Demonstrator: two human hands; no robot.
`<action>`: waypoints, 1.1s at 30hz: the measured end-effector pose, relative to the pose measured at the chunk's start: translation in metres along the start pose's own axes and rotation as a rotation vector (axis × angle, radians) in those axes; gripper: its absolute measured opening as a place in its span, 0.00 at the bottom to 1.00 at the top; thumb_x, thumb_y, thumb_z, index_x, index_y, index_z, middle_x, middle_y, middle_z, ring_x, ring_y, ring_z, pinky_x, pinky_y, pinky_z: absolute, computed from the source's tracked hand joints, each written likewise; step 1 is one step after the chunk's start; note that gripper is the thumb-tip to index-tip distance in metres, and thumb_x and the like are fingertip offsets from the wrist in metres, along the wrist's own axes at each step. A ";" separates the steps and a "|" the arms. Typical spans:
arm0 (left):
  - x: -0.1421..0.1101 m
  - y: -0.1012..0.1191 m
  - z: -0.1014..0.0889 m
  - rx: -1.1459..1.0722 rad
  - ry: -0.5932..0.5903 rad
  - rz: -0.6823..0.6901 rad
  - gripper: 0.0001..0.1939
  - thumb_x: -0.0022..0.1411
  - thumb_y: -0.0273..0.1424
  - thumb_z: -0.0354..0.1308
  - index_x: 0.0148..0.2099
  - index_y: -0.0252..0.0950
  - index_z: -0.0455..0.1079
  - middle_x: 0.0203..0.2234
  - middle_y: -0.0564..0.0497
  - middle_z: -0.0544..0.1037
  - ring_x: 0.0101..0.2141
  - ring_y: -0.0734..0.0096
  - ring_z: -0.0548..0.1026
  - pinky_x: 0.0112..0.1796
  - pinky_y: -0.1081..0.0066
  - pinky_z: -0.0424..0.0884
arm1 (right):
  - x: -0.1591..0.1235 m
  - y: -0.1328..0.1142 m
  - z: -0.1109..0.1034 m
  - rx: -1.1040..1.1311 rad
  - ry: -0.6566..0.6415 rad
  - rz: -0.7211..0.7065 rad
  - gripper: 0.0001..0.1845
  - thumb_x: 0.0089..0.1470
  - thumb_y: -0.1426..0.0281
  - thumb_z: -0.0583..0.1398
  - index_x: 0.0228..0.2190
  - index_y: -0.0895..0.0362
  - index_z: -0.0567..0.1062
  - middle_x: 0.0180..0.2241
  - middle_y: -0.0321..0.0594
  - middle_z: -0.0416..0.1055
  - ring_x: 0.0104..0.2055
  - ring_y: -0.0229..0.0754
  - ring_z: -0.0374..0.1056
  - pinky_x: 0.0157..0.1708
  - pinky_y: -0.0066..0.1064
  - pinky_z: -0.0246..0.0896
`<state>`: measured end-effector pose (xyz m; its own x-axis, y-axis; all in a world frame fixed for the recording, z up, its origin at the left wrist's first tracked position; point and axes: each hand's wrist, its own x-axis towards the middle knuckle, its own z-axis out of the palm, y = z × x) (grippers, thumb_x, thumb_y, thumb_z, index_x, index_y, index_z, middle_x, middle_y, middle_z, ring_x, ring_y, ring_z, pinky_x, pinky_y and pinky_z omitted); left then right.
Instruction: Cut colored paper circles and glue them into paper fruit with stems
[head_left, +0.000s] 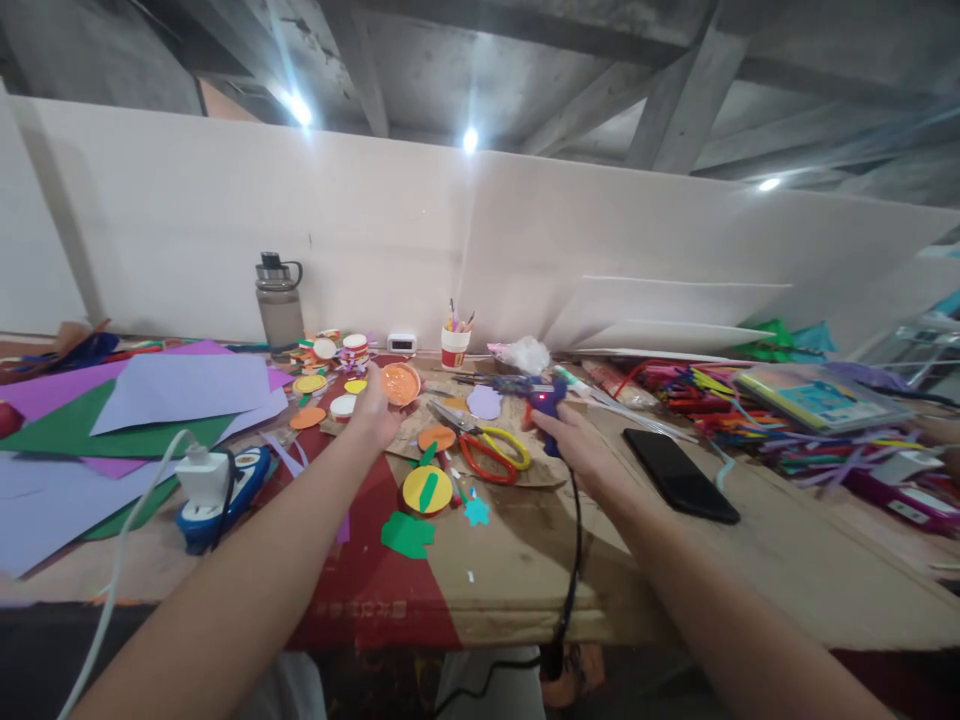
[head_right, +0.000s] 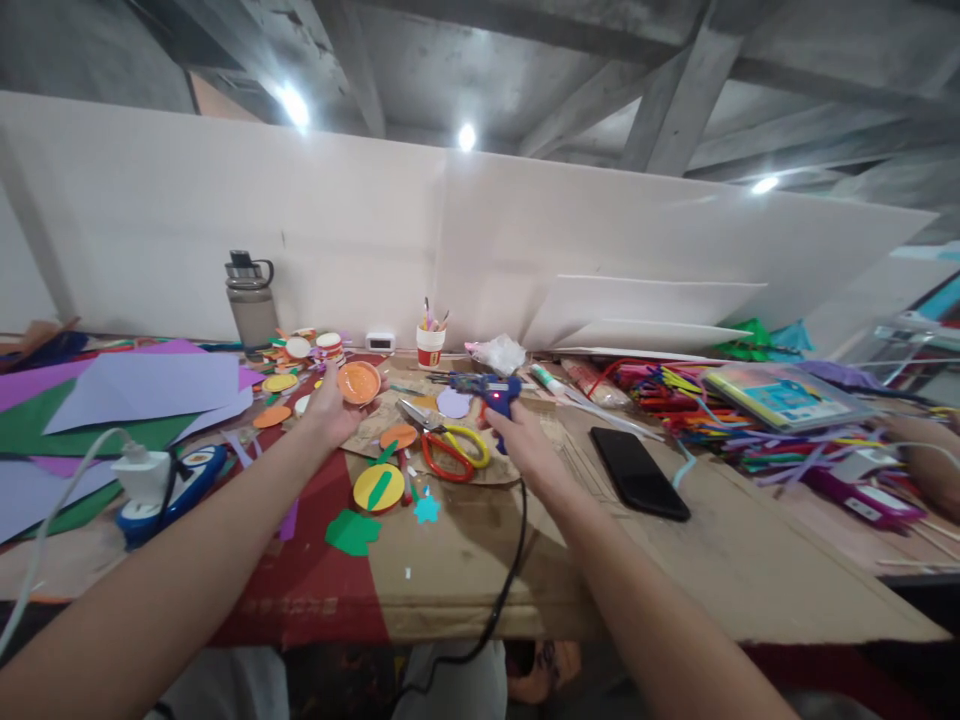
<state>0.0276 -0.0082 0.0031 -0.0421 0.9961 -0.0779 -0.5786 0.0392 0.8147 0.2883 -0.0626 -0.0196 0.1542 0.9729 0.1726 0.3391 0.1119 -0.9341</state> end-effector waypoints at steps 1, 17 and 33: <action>0.000 0.000 0.001 -0.004 0.005 -0.003 0.30 0.64 0.53 0.39 0.43 0.34 0.70 0.32 0.42 0.79 0.32 0.63 0.78 0.25 0.71 0.69 | 0.005 0.009 -0.011 -0.053 0.051 0.034 0.14 0.47 0.58 0.57 0.28 0.57 0.70 0.24 0.36 0.68 0.24 0.36 0.62 0.24 0.26 0.54; -0.001 -0.002 0.000 -0.009 0.019 -0.024 0.30 0.63 0.55 0.40 0.44 0.34 0.69 0.26 0.44 0.78 0.26 0.64 0.77 0.21 0.73 0.66 | 0.004 0.002 -0.030 -1.201 0.058 -0.255 0.14 0.58 0.64 0.55 0.33 0.61 0.76 0.38 0.58 0.73 0.41 0.55 0.70 0.39 0.41 0.61; 0.009 0.001 -0.007 -0.001 0.022 -0.038 0.31 0.64 0.53 0.38 0.41 0.32 0.70 0.31 0.41 0.79 0.28 0.65 0.78 0.21 0.74 0.66 | 0.002 -0.037 0.090 -0.832 -0.432 -0.675 0.14 0.43 0.83 0.58 0.29 0.55 0.76 0.33 0.45 0.75 0.39 0.50 0.66 0.41 0.40 0.58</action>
<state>0.0211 0.0008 -0.0005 -0.0381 0.9919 -0.1211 -0.5806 0.0766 0.8106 0.1925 -0.0469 -0.0133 -0.5676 0.7717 0.2867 0.7628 0.6240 -0.1694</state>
